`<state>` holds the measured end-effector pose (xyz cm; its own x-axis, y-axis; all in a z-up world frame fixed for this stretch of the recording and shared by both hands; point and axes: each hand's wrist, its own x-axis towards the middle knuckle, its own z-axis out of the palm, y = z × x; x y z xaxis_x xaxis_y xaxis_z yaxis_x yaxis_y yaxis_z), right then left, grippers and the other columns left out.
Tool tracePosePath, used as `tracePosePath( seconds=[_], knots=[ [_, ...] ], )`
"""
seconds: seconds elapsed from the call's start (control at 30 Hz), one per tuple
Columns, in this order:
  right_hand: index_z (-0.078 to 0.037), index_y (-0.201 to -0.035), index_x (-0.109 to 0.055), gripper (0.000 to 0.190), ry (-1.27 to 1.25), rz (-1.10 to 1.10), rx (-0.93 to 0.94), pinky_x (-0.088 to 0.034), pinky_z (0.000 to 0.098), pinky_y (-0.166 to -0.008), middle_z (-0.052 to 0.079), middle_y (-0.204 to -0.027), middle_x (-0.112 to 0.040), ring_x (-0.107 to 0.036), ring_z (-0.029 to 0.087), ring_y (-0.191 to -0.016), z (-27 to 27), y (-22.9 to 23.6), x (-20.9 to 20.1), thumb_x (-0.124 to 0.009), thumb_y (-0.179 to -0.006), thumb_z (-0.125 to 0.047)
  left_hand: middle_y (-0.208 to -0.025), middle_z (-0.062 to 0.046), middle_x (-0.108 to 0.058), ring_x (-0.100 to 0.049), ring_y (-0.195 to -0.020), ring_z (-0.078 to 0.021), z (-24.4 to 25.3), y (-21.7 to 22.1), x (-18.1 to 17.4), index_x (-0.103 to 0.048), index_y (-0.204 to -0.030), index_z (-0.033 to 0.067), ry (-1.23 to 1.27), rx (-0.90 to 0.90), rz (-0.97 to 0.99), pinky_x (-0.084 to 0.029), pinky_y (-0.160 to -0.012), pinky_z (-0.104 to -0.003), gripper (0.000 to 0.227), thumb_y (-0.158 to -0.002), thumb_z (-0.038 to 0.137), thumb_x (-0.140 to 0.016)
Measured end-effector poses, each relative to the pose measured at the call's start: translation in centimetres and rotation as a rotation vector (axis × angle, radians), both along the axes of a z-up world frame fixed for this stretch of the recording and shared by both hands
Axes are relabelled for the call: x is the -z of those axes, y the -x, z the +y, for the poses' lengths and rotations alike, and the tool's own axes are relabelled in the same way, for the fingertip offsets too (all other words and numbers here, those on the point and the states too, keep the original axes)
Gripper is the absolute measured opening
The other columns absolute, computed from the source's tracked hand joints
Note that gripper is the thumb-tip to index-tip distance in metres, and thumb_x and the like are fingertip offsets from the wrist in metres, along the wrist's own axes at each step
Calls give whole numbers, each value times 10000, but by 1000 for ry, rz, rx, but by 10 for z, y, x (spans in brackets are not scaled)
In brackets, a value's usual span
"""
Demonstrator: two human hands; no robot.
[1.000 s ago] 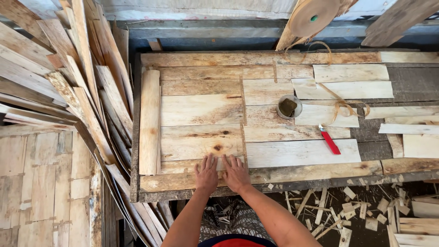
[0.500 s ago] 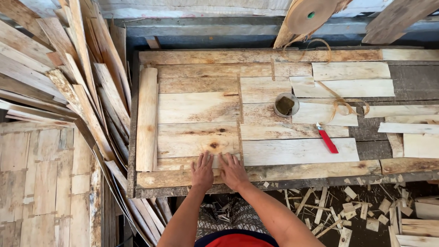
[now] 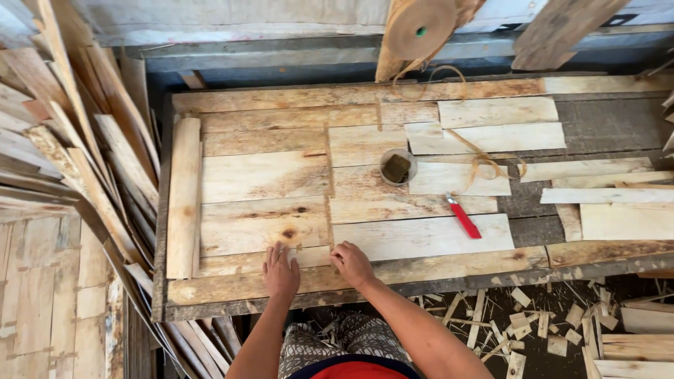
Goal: Patching and repairing wood panels using thin veneer strips and adhesive.
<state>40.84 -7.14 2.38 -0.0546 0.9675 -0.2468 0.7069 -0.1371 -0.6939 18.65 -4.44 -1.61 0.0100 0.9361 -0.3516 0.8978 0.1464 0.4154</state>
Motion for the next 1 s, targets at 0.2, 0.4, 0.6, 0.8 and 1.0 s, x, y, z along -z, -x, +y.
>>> tracePosePath(
  seconds=[0.2,0.4,0.6,0.8,1.0],
  knots=[
    [-34,-849,-593,290,-61,91,144,-470,430,-622,114,-822,-620,-573,266,-693,-8,-61,1,-718,-989,-255,-1648,-83,-314,-212,-1552,-279,-7,-43,-8,-486,-1494,111,-23,29,-46,-160,-1228,-530,547,-1001,343,-533],
    [-33,-926,-641,288,-46,9,195,-470,452,-650,130,-831,-650,-603,294,-704,-16,-85,2,-618,-1050,-292,-1567,-131,-449,-283,-1542,-310,-16,-93,-5,-586,-1378,74,-131,200,-186,-215,-1238,-513,439,-997,292,-582],
    [-17,-1006,-640,253,-146,63,264,-523,469,-722,149,-948,-683,-660,344,-839,-20,-102,13,-516,-1049,-233,-1382,-164,-606,-485,-1367,-363,-1,-115,-19,-689,-1243,79,-209,306,-322,-397,-1118,-493,329,-947,216,-642],
    [-31,-1190,-610,230,-64,26,288,-546,478,-783,160,-1061,-671,-668,334,-913,-11,-115,24,-522,-1010,-145,-1022,-154,-709,-642,-1044,-360,28,-119,-45,-739,-1081,99,-163,286,-415,-524,-894,-465,217,-914,226,-684],
    [-38,-1187,-623,202,-61,-55,346,-564,444,-762,144,-1078,-657,-676,306,-888,2,-108,15,-568,-1011,-122,-844,-168,-708,-691,-774,-322,52,-118,-39,-727,-1086,97,-5,197,-507,-547,-705,-454,235,-938,275,-687]
  ],
)
